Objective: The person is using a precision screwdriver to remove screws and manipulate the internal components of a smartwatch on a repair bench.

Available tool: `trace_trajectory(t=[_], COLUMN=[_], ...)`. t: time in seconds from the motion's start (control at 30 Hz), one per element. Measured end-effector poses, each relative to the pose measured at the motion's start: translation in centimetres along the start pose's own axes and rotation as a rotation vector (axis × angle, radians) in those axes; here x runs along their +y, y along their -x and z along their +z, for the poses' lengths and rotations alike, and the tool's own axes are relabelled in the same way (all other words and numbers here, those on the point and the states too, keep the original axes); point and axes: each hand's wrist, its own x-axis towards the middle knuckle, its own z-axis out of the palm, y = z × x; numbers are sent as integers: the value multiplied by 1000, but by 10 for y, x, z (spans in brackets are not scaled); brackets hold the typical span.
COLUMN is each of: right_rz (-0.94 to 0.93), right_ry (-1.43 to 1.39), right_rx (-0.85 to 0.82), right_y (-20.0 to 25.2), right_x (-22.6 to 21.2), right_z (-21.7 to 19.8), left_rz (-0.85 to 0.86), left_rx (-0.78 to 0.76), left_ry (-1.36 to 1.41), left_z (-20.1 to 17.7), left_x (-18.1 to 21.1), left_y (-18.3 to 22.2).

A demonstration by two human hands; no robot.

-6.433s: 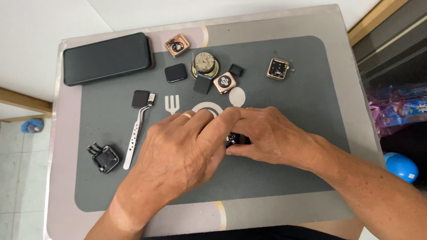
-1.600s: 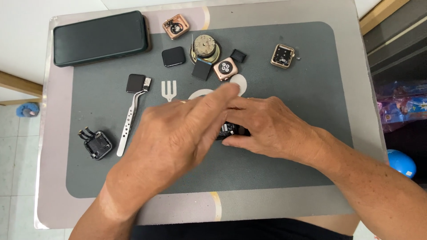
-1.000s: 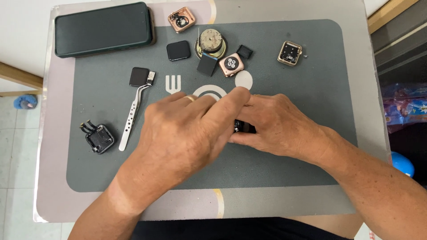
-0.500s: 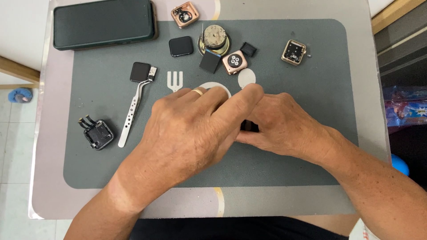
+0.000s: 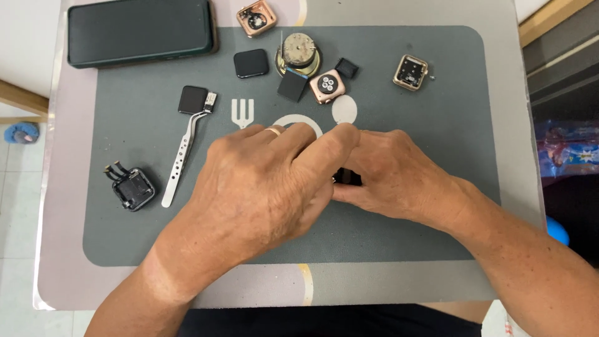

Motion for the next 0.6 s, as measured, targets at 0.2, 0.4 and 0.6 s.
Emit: trace_trajectory(t=[0.2,0.4,0.6], right_rz=[-36,0,9], right_ry=[20,8,40], right_rx=[-6,-14,-73], right_y=[-1,-2,-2], right_x=[-1,-2,0], right_z=[-3,-2,-4], left_rz=[-26,27,31], left_rx=[49,32,97], left_ry=[-34,66,94], left_z=[4,2,5], left_x=[-1,-3,-14], left_y=[4,-1,1])
